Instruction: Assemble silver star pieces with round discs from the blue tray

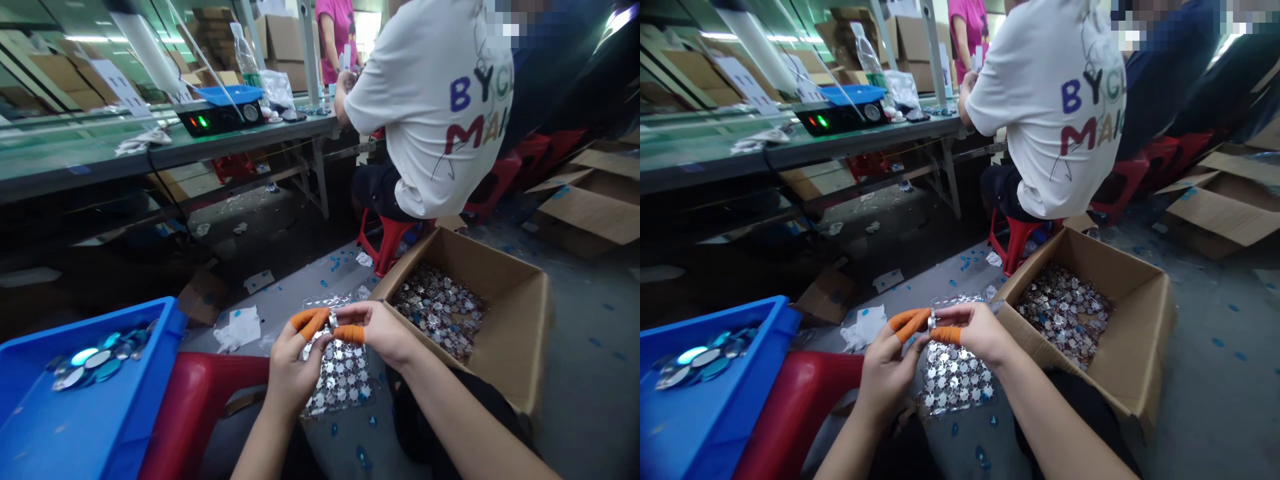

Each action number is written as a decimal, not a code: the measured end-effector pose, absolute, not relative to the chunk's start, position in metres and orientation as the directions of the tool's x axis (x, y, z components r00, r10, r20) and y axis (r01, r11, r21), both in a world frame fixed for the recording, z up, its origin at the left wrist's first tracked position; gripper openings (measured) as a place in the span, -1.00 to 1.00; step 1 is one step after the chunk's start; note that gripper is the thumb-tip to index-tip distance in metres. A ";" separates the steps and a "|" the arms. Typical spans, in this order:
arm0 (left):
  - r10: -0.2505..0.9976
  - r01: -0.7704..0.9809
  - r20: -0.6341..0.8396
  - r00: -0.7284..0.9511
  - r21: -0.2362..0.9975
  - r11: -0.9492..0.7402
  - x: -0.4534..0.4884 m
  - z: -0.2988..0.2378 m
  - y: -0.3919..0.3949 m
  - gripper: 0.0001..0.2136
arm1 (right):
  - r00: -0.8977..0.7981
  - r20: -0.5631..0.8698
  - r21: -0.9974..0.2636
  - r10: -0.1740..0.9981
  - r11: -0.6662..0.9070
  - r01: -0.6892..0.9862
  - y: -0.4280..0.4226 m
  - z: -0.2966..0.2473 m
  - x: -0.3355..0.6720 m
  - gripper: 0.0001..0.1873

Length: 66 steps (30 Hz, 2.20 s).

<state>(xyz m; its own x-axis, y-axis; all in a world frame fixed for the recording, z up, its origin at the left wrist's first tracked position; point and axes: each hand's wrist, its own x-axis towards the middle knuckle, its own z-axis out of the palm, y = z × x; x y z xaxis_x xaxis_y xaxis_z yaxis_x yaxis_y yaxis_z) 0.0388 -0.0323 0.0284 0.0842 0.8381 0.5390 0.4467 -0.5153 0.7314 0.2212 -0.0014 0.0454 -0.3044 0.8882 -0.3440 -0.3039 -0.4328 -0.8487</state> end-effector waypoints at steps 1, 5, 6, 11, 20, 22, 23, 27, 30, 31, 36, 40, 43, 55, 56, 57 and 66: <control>0.870 0.418 0.492 0.033 0.784 -0.460 0.041 0.030 -0.033 -0.72 | -0.289 -0.311 -0.858 0.905 -0.399 -0.323 -0.002 0.049 0.220 -0.41; 0.944 0.269 0.328 -0.037 0.913 -0.307 0.046 0.037 -0.036 -0.76 | -0.266 -0.207 -0.883 0.941 -0.297 -0.363 -0.003 0.056 0.217 -0.46; 0.950 0.248 0.309 -0.049 0.925 -0.288 0.047 0.038 -0.037 -0.75 | -0.263 -0.193 -0.887 0.945 -0.283 -0.365 -0.003 0.056 0.217 -0.47; 0.942 0.228 0.293 -0.164 0.940 -0.253 0.054 0.035 -0.041 -0.80 | -0.245 -0.192 -0.895 0.950 -0.271 -0.353 -0.005 0.052 0.217 -0.48; 0.929 0.205 0.331 -0.165 0.933 -0.296 0.059 0.027 -0.043 -0.82 | -0.234 -0.255 -0.894 0.938 -0.321 -0.312 -0.008 0.046 0.215 -0.49; 0.926 0.213 0.348 -0.148 0.925 -0.314 0.058 0.027 -0.043 -0.82 | -0.245 -0.255 -0.891 0.936 -0.325 -0.316 -0.008 0.043 0.217 -0.49; 0.922 0.219 0.361 -0.142 0.919 -0.327 0.058 0.027 -0.043 -0.82 | -0.248 -0.257 -0.891 0.934 -0.328 -0.314 -0.008 0.042 0.217 -0.49; 0.909 0.233 0.400 -0.120 0.901 -0.365 0.058 0.024 -0.042 -0.81 | -0.271 -0.241 -0.897 0.932 -0.320 -0.304 -0.010 0.039 0.221 -0.48; 0.903 0.230 0.416 -0.109 0.894 -0.384 0.058 0.024 -0.041 -0.83 | -0.289 -0.241 -0.899 0.926 -0.325 -0.294 -0.010 0.038 0.220 -0.47; 0.901 0.232 0.419 -0.110 0.892 -0.387 0.057 0.025 -0.040 -0.84 | -0.287 -0.241 -0.896 0.927 -0.326 -0.301 -0.010 0.037 0.219 -0.47; 0.921 0.222 0.383 -0.077 0.907 -0.358 0.049 0.040 -0.034 -0.78 | -0.355 -0.233 -0.831 0.906 -0.374 -0.412 -0.010 0.038 0.212 -0.54; 0.916 0.088 0.393 -0.075 0.918 -0.387 0.036 0.050 -0.029 -0.72 | -0.454 -0.218 -0.676 0.864 -0.469 -0.568 -0.016 0.041 0.207 -0.56; 0.911 0.061 0.398 -0.109 0.917 -0.393 0.028 0.052 -0.028 -0.73 | -0.470 -0.212 -0.611 0.857 -0.492 -0.620 -0.022 0.042 0.204 -0.57; 0.753 0.319 0.645 0.131 0.691 -0.648 0.016 0.050 -0.030 -0.62 | -0.338 -0.243 -0.813 0.909 -0.381 -0.440 -0.015 0.036 0.190 -0.45; 0.745 0.310 0.650 0.153 0.684 -0.660 0.016 0.049 -0.029 -0.62 | -0.325 -0.241 -0.834 0.915 -0.366 -0.412 -0.014 0.036 0.192 -0.45; 0.739 0.298 0.652 0.169 0.681 -0.669 0.015 0.047 -0.028 -0.61 | -0.322 -0.243 -0.847 0.915 -0.362 -0.389 -0.013 0.037 0.195 -0.46; 0.733 0.239 0.661 0.157 0.695 -0.678 0.025 0.034 -0.026 -0.65 | -0.367 -0.246 -0.866 0.897 -0.374 -0.333 -0.013 0.034 0.204 -0.54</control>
